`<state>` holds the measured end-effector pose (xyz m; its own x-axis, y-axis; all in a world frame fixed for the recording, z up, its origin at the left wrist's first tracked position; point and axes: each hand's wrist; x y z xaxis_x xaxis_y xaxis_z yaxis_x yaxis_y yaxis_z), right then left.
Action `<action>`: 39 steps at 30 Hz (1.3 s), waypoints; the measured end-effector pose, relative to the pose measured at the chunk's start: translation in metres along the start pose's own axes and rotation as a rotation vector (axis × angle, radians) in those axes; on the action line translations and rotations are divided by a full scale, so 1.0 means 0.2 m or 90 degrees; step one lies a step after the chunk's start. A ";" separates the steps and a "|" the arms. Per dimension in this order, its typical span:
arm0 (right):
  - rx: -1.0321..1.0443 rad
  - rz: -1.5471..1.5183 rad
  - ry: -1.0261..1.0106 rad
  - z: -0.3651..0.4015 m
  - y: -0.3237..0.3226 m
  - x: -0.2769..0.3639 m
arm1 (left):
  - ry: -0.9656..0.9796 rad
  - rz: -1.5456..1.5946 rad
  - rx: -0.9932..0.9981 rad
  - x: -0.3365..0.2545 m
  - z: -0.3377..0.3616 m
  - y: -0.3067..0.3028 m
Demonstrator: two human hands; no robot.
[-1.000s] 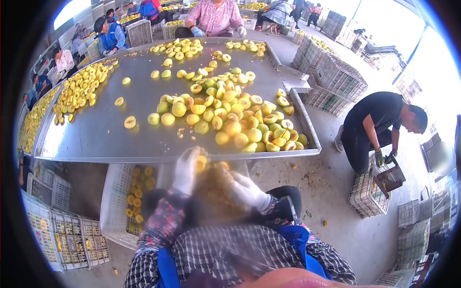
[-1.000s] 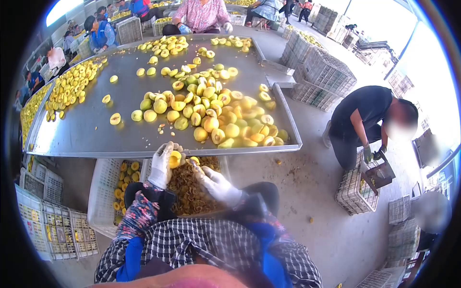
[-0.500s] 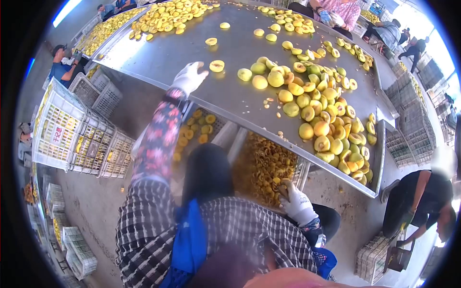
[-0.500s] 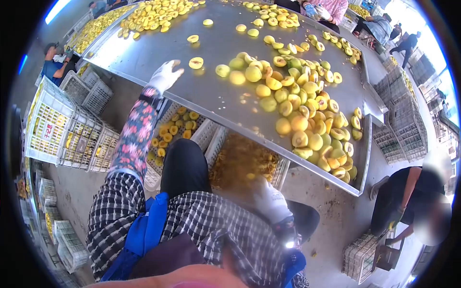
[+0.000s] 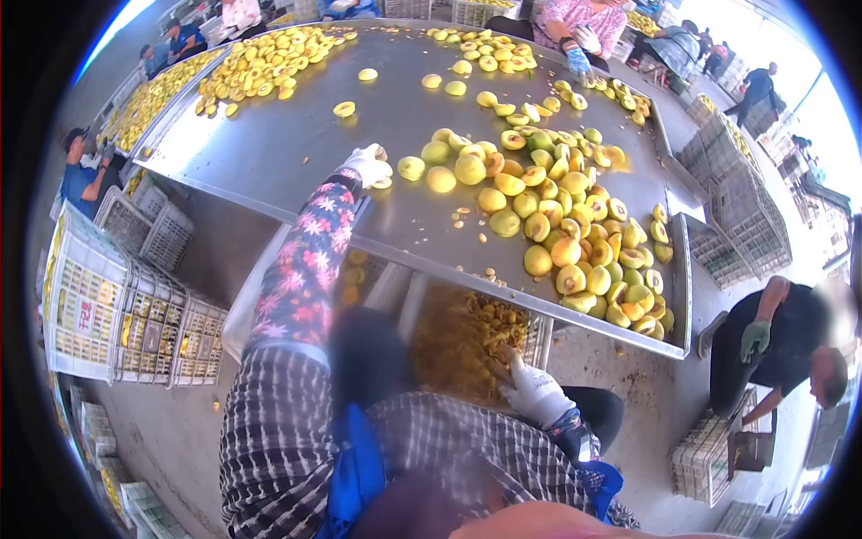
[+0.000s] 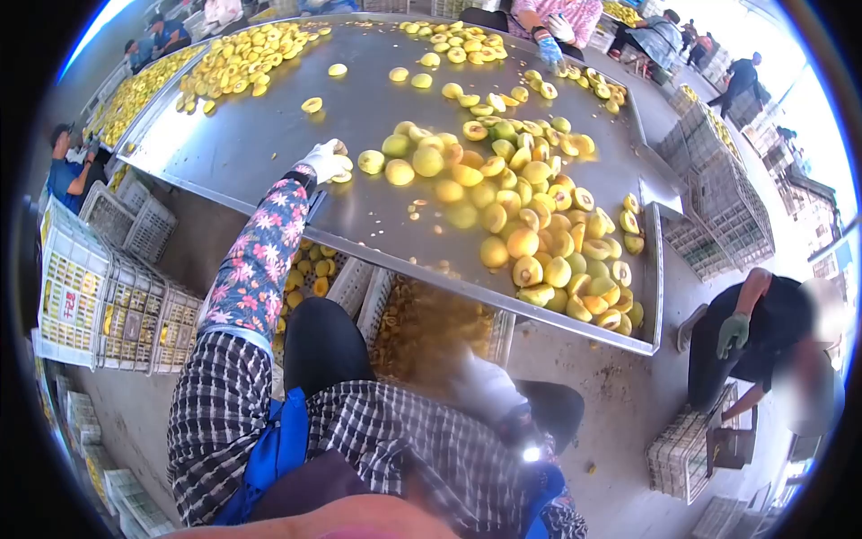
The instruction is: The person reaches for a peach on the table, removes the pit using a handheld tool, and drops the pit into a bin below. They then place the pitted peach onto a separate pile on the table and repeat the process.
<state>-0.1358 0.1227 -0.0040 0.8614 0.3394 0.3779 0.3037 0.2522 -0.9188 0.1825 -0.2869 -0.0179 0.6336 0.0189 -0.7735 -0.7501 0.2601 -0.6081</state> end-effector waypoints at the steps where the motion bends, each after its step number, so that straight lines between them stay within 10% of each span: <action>1: -0.014 -0.001 -0.010 0.00 0.00 0.00 | -0.005 0.135 0.030 0.01 0.02 0.00; 5: -0.024 0.002 0.018 -0.04 -0.14 0.13 | -0.027 0.271 0.128 -0.02 0.13 0.10; 9: -0.167 -0.100 0.084 -0.05 0.06 -0.02 | 0.136 1.040 0.243 -0.29 0.52 0.28; 15: -0.378 -0.171 0.148 -0.20 -0.14 0.05 | -0.057 1.433 0.339 -0.67 0.99 0.67; 30: -0.510 0.110 0.112 -0.29 -0.08 0.01 | 0.112 0.876 0.194 -0.64 1.12 0.95; 39: -0.453 -0.017 0.112 -0.29 -0.01 -0.08 | 0.062 0.986 0.246 -0.64 1.13 0.97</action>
<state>-0.1260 0.0635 -0.0147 0.8844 0.1753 0.4326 0.4650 -0.4118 -0.7837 -0.0009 -0.0213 0.0040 -0.6831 0.4296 -0.5906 -0.5285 0.2673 0.8058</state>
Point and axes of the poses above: each hand's wrist, its own z-axis away from the middle knuckle, its own y-axis out of the palm, x = y × z, and after that the axes turned 15 degrees about z, right-handed
